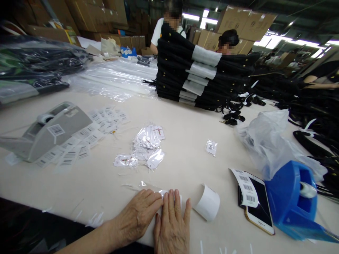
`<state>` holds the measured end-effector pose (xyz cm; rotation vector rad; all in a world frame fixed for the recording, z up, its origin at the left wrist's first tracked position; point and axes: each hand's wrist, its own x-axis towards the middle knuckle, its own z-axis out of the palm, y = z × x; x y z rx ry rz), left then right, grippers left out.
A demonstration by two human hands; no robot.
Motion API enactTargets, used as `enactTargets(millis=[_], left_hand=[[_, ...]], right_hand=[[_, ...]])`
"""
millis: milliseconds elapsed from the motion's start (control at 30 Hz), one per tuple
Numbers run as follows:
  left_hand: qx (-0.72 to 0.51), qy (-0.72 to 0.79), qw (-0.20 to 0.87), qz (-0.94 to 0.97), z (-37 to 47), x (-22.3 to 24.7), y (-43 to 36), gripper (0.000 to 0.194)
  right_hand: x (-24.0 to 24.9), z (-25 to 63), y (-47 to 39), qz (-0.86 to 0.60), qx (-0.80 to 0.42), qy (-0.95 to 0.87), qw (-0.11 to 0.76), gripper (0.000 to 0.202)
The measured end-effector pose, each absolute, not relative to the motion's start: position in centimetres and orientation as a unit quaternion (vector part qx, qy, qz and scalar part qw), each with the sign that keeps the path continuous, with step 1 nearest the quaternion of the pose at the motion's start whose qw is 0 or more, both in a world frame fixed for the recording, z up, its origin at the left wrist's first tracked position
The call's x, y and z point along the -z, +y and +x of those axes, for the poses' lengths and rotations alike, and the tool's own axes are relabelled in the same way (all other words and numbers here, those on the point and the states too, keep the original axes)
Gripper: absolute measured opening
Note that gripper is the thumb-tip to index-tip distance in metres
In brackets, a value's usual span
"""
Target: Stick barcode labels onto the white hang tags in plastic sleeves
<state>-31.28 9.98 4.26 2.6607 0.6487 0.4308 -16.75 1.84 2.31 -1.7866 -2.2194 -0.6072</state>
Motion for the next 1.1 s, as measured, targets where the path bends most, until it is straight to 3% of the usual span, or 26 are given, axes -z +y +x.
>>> enactTargets(millis=[133, 300, 500, 633, 800, 1100], left_hand=[[-0.188, 0.239, 0.190, 0.934, -31.3, -3.9, 10.0, 0.026], [-0.186, 0.249, 0.201, 0.929, -31.2, -3.8, 9.8, 0.025], [-0.201, 0.272, 0.234, 0.912, -32.2, -5.9, 11.3, 0.022], [-0.131, 0.390, 0.173, 0.895, -33.2, -7.5, 12.8, 0.025], [-0.055, 0.416, 0.184, 0.889, -33.1, -7.4, 13.1, 0.016], [-0.086, 0.395, 0.300, 0.864, -33.3, -7.4, 14.1, 0.022]], right_hand=[[-2.4, -15.7, 1.3, -0.564, 0.211, -0.791, 0.107, 0.040], [-2.0, -16.0, 1.7, -0.624, 0.218, -0.743, 0.106, 0.038], [-2.0, -15.2, 1.3, -0.573, 0.237, -0.777, 0.112, 0.040], [-1.5, -14.7, 0.9, -0.627, 0.273, -0.713, 0.152, 0.048], [-1.0, -17.0, 1.8, -0.636, 0.285, -0.694, 0.181, 0.056], [-0.4, -21.8, 3.1, -0.664, 0.233, -0.668, 0.243, 0.058]])
